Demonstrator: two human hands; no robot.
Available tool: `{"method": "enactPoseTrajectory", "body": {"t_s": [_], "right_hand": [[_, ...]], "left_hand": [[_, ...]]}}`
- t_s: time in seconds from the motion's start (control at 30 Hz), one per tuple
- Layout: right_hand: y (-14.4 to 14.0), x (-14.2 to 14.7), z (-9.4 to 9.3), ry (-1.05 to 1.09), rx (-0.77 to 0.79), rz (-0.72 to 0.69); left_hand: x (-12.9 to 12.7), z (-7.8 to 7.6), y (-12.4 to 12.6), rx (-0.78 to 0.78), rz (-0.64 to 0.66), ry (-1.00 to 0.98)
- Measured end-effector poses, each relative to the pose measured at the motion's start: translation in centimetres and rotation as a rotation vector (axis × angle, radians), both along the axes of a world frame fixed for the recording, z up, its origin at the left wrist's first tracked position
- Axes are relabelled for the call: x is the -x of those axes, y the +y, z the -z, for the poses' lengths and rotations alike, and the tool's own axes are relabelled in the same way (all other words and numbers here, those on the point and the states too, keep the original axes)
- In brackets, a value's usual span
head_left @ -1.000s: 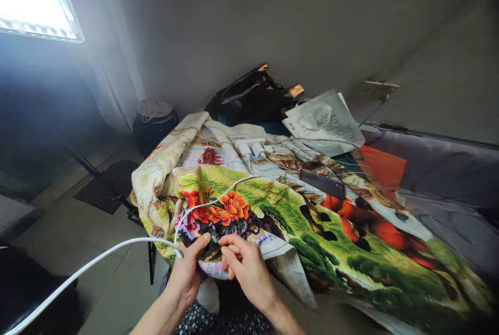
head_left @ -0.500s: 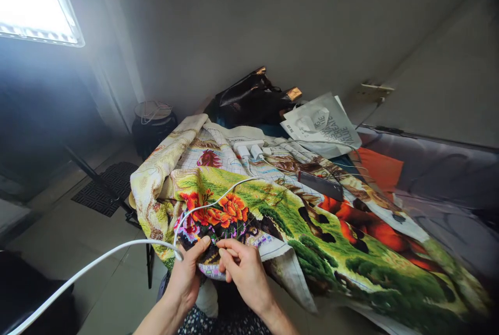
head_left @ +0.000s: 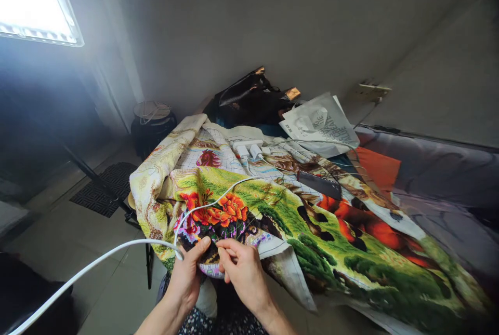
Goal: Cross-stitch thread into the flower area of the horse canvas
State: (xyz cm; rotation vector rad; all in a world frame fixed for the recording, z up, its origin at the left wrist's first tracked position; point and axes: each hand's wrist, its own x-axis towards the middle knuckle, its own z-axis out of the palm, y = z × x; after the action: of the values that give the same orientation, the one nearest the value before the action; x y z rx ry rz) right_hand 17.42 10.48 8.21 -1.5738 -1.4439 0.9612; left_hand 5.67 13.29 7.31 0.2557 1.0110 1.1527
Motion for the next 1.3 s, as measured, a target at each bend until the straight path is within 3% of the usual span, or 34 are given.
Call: {"method": "enactPoseTrajectory", "body": {"t_s": [0.2, 0.3, 0.6, 1.3], "right_hand": [[-0.3, 1.5, 0.4, -0.261, -0.222, 0.139], [-0.7, 2.2, 1.2, -0.288, -0.323, 0.189], [-0.8, 1.7, 1.6, 0.017, -0.180, 0.177], [-0.4, 1.4, 1.4, 0.065, -0.213, 0.171]], "left_hand": [[-0.2, -0.3, -0.2, 0.013, 0.022, -0.026], [-0.2, -0.3, -0.2, 0.002, 0.012, -0.011], [-0.1, -0.5, 0.2, 0.020, -0.019, 0.055], [-0.2, -0.2, 0.1, 0.128, -0.026, 0.000]]}}
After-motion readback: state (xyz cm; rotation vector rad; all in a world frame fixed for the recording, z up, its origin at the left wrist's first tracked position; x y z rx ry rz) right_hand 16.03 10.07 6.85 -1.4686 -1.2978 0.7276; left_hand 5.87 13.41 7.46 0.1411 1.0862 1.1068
